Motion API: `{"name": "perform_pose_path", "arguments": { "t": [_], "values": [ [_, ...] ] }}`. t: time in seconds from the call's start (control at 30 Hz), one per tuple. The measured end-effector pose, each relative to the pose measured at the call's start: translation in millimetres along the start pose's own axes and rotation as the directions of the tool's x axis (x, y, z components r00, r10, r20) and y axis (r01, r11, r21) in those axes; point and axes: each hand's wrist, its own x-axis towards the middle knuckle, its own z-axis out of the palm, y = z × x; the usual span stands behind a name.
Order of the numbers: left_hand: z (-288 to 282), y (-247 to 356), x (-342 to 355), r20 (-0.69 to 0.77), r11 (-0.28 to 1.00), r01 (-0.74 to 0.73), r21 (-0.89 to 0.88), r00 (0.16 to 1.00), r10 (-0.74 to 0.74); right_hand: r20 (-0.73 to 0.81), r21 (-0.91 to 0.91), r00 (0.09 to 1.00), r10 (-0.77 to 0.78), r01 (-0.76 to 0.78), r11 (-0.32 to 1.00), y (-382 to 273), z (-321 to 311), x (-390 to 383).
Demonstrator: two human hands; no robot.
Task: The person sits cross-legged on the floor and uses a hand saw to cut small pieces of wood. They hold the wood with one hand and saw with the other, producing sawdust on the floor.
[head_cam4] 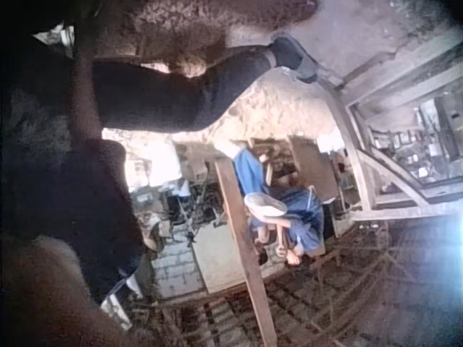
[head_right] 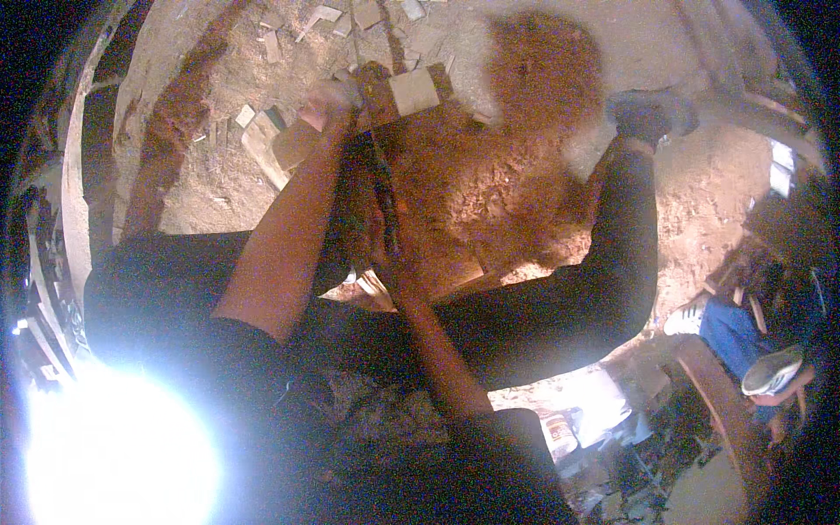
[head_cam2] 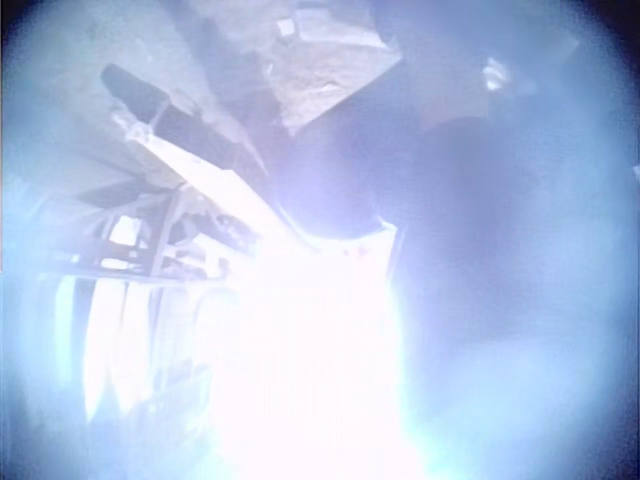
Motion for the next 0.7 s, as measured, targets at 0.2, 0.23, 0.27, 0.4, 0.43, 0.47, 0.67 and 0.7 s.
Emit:
{"name": "perform_pose_path", "arguments": {
  "t": [0.2, 0.23, 0.27, 0.4, 0.43, 0.47, 0.67, 0.7],
  "values": [
    [-17.0, -3.9, -4.8, 0.000, 0.992, -0.070, -0.108, 0.997, 0.071, -0.015, -0.006, 0.998, 0.057, -0.057, 0.998, -9.5, -2.5, 6.7],
    [-21.5, -9.9, -5.0, -0.032, 0.988, -0.099, -0.122, 0.995, 0.096, -0.019, -0.013, 0.999, 0.039, -0.040, 0.999, -11.9, -2.7, 8.4],
    [-28.9, -14.2, -10.2, -0.029, 0.953, -0.219, -0.210, 0.975, 0.218, -0.035, -0.026, 0.999, 0.025, -0.026, 0.999, -11.8, -4.2, 11.6],
    [-48.7, -52.6, -29.3, -0.108, 0.679, -0.681, -0.274, 0.724, 0.681, -0.087, 0.103, 0.995, 0.039, -0.030, 0.994, -7.6, -10.7, 17.9],
    [-49.8, -64.7, -30.9, -0.125, 0.591, -0.781, -0.204, 0.619, 0.775, -0.091, 0.057, 0.996, -0.008, 0.013, 0.998, -7.3, -7.1, 18.0],
    [-60.3, -65.4, -41.2, -0.057, 0.599, -0.773, -0.207, 0.621, 0.782, -0.092, 0.003, 0.994, -0.053, 0.053, 0.999, -5.6, -5.5, 17.4],
    [-56.8, -69.1, -45.2, -0.084, 0.549, -0.825, -0.135, 0.561, 0.823, -0.076, 0.158, 0.997, -0.012, 0.024, 0.987, -19.0, -8.9, 16.6],
    [-55.2, -74.6, -43.5, -0.084, 0.547, -0.829, -0.114, 0.557, 0.827, -0.074, 0.168, 0.997, -0.011, 0.023, 0.985, -22.6, -8.3, 16.1]
  ]
}}
